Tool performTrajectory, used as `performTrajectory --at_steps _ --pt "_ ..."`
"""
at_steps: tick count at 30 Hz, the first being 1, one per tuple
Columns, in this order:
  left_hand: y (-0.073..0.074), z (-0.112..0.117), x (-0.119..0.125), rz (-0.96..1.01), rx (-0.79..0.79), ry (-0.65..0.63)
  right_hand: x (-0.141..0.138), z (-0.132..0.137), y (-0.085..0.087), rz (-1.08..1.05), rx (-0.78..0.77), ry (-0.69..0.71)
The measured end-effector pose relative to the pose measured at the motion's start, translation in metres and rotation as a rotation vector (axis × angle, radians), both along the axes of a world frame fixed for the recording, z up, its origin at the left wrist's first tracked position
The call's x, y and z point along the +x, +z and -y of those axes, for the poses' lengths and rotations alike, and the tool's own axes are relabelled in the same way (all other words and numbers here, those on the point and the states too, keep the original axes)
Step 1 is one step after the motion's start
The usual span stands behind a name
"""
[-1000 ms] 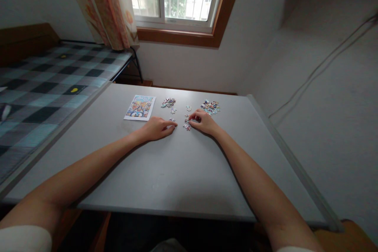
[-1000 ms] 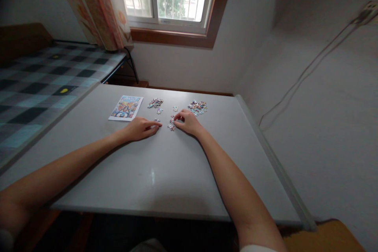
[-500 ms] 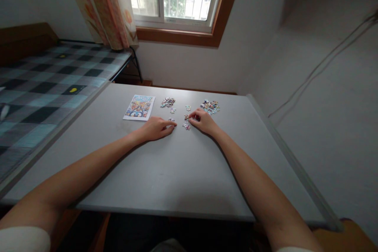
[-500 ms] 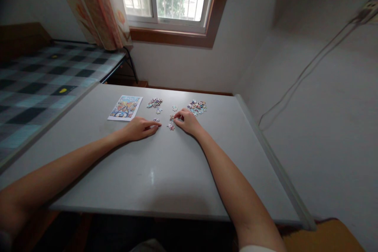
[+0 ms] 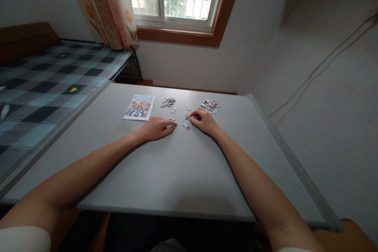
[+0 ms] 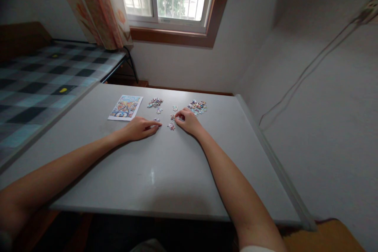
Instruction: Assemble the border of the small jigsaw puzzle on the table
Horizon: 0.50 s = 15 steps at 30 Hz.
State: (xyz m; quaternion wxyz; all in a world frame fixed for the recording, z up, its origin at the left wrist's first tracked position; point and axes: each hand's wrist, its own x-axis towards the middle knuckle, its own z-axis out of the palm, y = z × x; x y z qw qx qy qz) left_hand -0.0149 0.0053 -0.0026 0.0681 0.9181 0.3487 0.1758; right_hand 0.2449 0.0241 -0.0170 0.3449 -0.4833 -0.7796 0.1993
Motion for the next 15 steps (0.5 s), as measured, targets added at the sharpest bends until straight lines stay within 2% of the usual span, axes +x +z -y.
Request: performTrajectory --at_steps 15 --pt "-0.003 -0.0013 -0.0005 0.017 0.007 -0.005 -0.0002 0.002 0.0014 -0.019 0.043 0.031"
